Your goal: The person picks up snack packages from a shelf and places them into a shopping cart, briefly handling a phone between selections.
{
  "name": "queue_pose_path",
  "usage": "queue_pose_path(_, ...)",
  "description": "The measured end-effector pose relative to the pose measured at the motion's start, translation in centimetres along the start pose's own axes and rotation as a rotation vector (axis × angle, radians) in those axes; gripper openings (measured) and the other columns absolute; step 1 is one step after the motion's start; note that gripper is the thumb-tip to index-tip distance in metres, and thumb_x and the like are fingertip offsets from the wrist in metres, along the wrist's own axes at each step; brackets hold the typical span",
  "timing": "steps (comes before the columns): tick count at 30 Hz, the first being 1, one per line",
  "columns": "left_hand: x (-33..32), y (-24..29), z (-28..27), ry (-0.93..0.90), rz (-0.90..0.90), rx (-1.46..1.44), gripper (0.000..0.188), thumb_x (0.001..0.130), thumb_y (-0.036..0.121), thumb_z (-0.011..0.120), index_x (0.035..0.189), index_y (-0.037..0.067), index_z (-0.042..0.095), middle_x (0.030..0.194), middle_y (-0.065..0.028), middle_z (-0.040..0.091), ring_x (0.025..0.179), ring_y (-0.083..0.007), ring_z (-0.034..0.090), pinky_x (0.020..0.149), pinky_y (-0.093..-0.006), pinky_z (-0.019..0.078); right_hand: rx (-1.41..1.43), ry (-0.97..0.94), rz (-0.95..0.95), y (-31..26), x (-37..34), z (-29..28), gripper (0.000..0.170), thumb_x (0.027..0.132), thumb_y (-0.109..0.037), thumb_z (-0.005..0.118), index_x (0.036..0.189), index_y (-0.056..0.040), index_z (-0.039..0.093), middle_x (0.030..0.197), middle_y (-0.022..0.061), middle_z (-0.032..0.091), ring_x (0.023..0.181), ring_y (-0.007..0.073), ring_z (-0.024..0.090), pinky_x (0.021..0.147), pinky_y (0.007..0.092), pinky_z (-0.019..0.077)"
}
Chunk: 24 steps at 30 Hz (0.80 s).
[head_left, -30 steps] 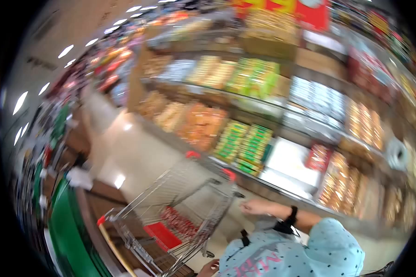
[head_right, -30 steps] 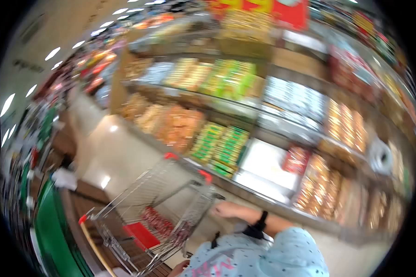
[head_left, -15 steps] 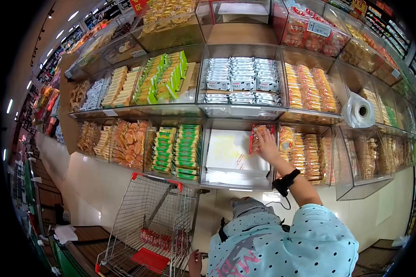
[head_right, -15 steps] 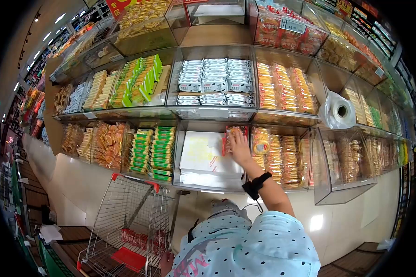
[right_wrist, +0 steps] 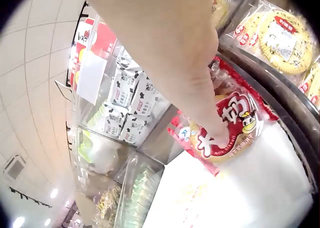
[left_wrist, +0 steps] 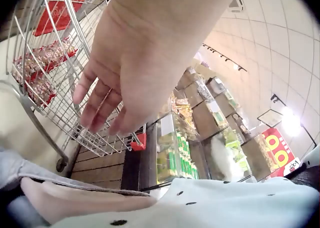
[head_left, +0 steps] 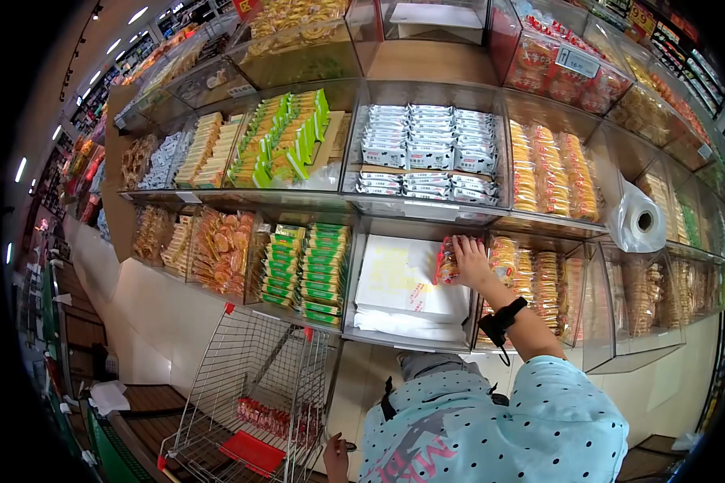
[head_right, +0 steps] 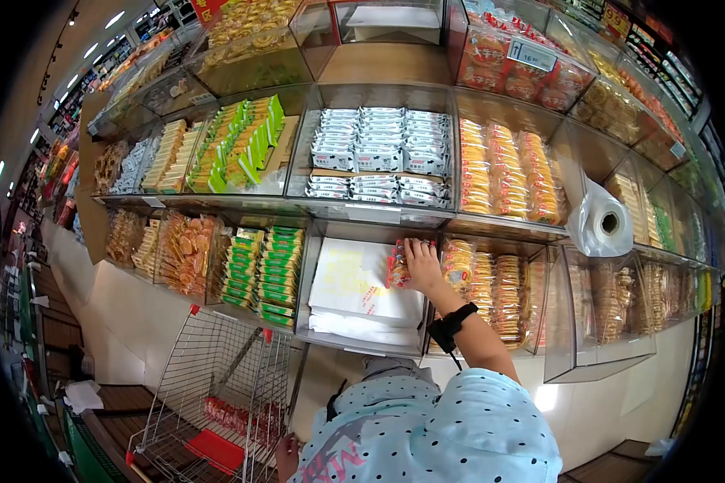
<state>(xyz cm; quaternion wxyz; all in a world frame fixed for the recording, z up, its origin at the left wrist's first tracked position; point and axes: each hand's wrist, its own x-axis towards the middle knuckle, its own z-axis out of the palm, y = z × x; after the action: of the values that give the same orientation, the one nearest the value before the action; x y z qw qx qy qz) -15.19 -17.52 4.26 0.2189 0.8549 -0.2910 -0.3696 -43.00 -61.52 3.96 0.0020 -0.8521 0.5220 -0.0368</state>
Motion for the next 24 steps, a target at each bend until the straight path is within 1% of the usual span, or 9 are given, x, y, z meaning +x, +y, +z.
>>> queue_pose_path(1,0.1,0.0,0.0,-0.008,0.001,0.019,0.025,0.079,0.011,0.046,0.101,0.001,0.049,0.073,-0.0118,0.056,0.066,-0.0178,0.056,0.058,-0.0292,0.0443,-0.007,-0.028,0.015,-0.1,0.1,-0.1,0.098,0.042,-0.043,0.071,0.119,0.0000,0.028,0.113,0.0168,0.034,0.105,0.0306,0.033,0.090,0.0416,0.0240)
queue_pose_path(3,0.3,0.1,0.0,-0.027,0.001,0.053,0.026,0.079,0.011,0.047,0.104,0.003,0.049,0.076,-0.0116,0.056,0.067,-0.0190,0.055,0.058,-0.0307,0.0443,-0.017,0.024,-0.034,-0.2,0.0,-0.3,0.094,0.042,-0.042,0.071,0.116,-0.0002,0.031,0.113,0.0181,0.034,0.105,0.0316,0.032,0.090,0.0436,0.0225)
queue_pose_path(7,0.4,1.4,0.4,-0.036,-0.097,0.025,0.025,0.079,0.010,0.047,0.102,0.003,0.050,0.075,-0.0119,0.055,0.066,-0.0200,0.055,0.058,-0.0306,0.0443,0.037,0.119,-0.116,0.3,-0.3,1.1,0.084,0.043,-0.041,0.071,0.109,-0.0016,0.036,0.111,0.0206,0.035,0.105,0.0341,0.033,0.092,0.0466,0.0195)
queue_pose_path(9,0.4,0.9,0.9,-0.034,-0.127,-0.029,0.025,0.078,0.010,0.047,0.102,0.003,0.050,0.075,-0.0121,0.055,0.066,-0.0206,0.055,0.057,-0.0305,0.0445,0.046,0.050,-0.129,0.6,-0.4,1.4,0.083,0.043,-0.041,0.071,0.108,-0.0024,0.036,0.108,0.0206,0.037,0.102,0.0339,0.035,0.090,0.0459,0.0214)
queue_pose_path(13,0.5,0.6,1.4,-0.041,-0.072,0.023,0.025,0.078,0.010,0.046,0.101,0.002,0.050,0.078,-0.0128,0.055,0.068,-0.0213,0.055,0.058,-0.0305,0.0446,0.071,-0.030,-0.139,0.6,0.0,1.3,0.083,0.042,-0.041,0.071,0.108,-0.0031,0.037,0.100,0.0187,0.041,0.095,0.0328,0.039,0.086,0.0434,0.0259)
queue_pose_path(15,0.3,1.7,1.4,-0.052,-0.047,0.047,0.025,0.078,0.011,0.046,0.101,0.002,0.051,0.079,-0.0127,0.056,0.069,-0.0213,0.054,0.058,-0.0303,0.0446,0.095,0.007,-0.147,0.5,0.2,1.3,0.082,0.042,-0.040,0.071,0.107,-0.0032,0.037,0.095,0.0175,0.041,0.092,0.0317,0.039,0.083,0.0417,0.0279)
queue_pose_path(19,1.0,-0.2,2.9,-0.051,-0.026,-0.025,0.025,0.078,0.012,0.047,0.100,0.002,0.051,0.081,-0.0124,0.056,0.068,-0.0217,0.055,0.058,-0.0300,0.0445,0.051,0.109,-0.168,0.1,0.5,1.7,0.080,0.042,-0.039,0.071,0.106,-0.0038,0.039,0.091,0.0159,0.041,0.088,0.0305,0.040,0.079,0.0393,0.0300)
queue_pose_path(21,0.7,1.8,2.5,-0.032,0.008,0.022,0.024,0.077,0.012,0.047,0.099,0.003,0.052,0.082,-0.0123,0.056,0.068,-0.0217,0.055,0.058,-0.0299,0.0443,0.075,0.097,-0.138,-0.2,0.3,1.7,0.078,0.042,-0.038,0.071,0.106,-0.0043,0.039,0.091,0.0159,0.041,0.088,0.0302,0.040,0.078,0.0387,0.0304)
queue_pose_path(24,0.9,1.2,2.7,-0.064,0.041,0.042,0.023,0.077,0.012,0.047,0.098,0.004,0.053,0.083,-0.0129,0.056,0.068,-0.0216,0.055,0.057,-0.0297,0.0439,0.127,0.006,-0.109,-0.3,0.5,1.2,0.077,0.042,-0.036,0.071,0.105,-0.0050,0.039,0.091,0.0156,0.042,0.088,0.0294,0.040,0.077,0.0380,0.0304)
